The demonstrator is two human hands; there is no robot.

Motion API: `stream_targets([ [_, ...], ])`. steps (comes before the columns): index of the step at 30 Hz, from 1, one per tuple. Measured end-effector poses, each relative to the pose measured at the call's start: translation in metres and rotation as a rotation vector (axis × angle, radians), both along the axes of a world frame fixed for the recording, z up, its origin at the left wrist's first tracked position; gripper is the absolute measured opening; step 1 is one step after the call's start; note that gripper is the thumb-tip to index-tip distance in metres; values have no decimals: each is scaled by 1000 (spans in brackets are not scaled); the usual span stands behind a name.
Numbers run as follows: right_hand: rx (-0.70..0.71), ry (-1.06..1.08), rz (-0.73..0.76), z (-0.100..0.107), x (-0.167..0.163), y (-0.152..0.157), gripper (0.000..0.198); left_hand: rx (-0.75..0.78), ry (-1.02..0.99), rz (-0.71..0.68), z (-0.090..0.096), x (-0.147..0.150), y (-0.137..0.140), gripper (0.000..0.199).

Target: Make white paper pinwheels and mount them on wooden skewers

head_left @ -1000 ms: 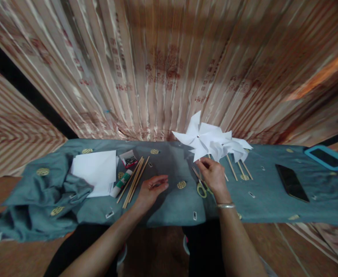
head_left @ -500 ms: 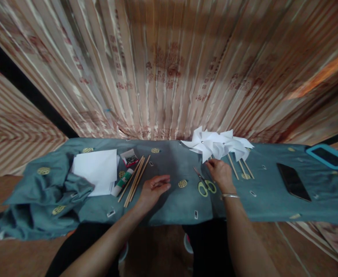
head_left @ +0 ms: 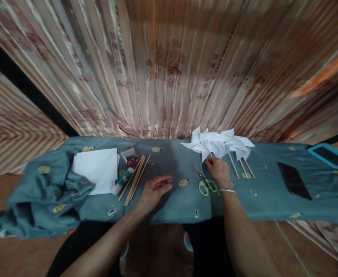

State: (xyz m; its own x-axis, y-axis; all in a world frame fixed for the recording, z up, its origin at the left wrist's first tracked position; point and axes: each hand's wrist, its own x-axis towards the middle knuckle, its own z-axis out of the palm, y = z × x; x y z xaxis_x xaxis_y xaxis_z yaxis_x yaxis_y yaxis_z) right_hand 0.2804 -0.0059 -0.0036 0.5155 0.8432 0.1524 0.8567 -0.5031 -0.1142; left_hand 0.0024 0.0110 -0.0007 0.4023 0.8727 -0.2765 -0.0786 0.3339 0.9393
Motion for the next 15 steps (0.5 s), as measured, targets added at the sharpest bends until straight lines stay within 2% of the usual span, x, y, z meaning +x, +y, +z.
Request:
stream_targets([
  [9, 43, -113, 38, -5, 4, -4, 31, 35, -8, -8, -7, -3, -2, 36],
  [15, 92, -152, 14, 7, -1, -10, 33, 66, 21, -18, -10, -9, -5, 32],
])
